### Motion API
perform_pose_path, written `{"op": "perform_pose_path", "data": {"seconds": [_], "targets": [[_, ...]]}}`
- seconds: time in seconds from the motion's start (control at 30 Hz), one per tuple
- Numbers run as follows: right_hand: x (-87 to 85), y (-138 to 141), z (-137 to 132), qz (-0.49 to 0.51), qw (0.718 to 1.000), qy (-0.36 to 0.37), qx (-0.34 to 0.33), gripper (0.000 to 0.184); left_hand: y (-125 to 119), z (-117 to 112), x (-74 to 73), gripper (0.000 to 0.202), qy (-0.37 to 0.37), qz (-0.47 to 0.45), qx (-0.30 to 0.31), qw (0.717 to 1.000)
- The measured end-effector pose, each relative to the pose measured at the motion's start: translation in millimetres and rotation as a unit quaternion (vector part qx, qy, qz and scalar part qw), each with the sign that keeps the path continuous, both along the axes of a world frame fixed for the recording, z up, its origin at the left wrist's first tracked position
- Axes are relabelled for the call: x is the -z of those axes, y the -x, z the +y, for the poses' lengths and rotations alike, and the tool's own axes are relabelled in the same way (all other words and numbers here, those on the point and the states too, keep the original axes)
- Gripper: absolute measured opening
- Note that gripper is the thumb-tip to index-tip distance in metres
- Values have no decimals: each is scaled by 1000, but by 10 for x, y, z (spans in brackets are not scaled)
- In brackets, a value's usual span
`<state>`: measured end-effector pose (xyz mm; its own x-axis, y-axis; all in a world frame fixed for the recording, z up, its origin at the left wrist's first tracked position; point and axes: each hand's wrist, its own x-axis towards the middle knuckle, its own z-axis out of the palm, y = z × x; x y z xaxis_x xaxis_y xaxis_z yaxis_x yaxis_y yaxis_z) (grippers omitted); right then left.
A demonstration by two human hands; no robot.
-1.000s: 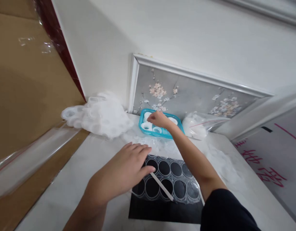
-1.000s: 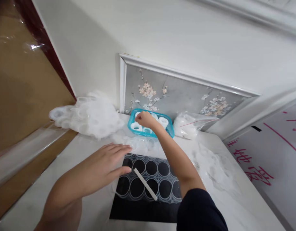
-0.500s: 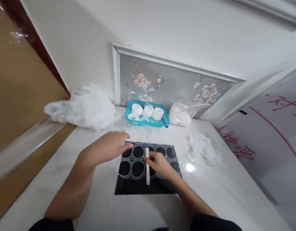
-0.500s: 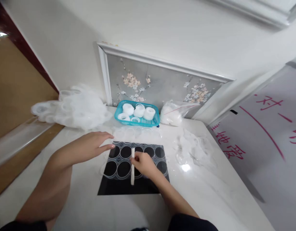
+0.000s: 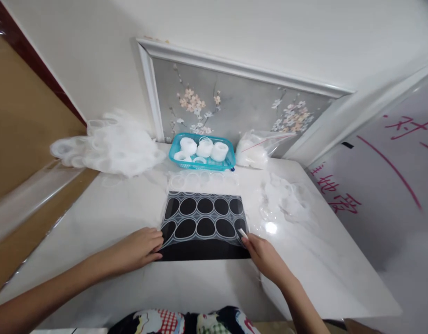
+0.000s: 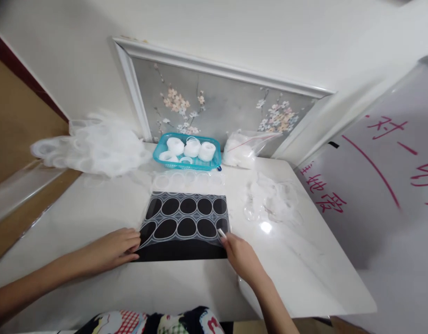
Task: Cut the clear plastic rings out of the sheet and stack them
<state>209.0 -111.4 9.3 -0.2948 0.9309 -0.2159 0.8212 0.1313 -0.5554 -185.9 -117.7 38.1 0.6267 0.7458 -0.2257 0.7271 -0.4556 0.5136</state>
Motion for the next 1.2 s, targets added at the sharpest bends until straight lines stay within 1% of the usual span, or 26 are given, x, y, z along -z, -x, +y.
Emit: {"op": "perform_pose_path", "data": {"seconds": [0.07,0.13,0.33,0.43,0.53,0.6,0.63,0.7,0.77,0.83,0.9,1.0,1.1,1.2], "targets": [[-29,13,-40,-11,999,5,-30,38,-35,-24,-32,32,-8,-18,13,1000],[-59,-18,-87,-8,999,11,-40,37,-51,-61,-78,32,-19,-35,14,999],[-153,-167,-264,26,1000,-15,1,38,-46,-253,-179,31,-42,-65,-2,997],[-224,-156,-286,49,997,-51,23,39,-58,-310,-205,31,-61,-91,-29,994],[-318,-136,-267,61,990,-114,56,39,-66,-311,-244,31,-80,-121,-72,987],[-380,-136,-266,63,986,-142,66,39,-68,-303,-270,31,-89,-128,-83,984],[-404,-139,-276,63,986,-141,64,39,-69,-302,-276,32,-90,-125,-81,985],[-426,-146,-313,58,991,-108,48,40,-71,-312,-262,32,-78,-110,-65,989],[-402,-156,-363,43,998,-47,23,40,-78,-334,-200,33,-47,-90,-40,994],[-330,-173,-401,20,1000,3,15,39,-93,-349,-98,35,-24,-76,-33,996],[-228,-195,-410,4,999,29,37,37,-115,-334,14,37,-22,-70,-63,995],[-90,-211,-359,17,996,33,79,37,-152,-223,124,37,-19,-63,-147,987],[-49,-164,-257,40,994,15,96,39,-177,-33,132,37,-12,-46,-220,974],[-115,-62,-166,35,994,-2,103,36,-190,156,101,36,-17,-17,-248,969]]}}
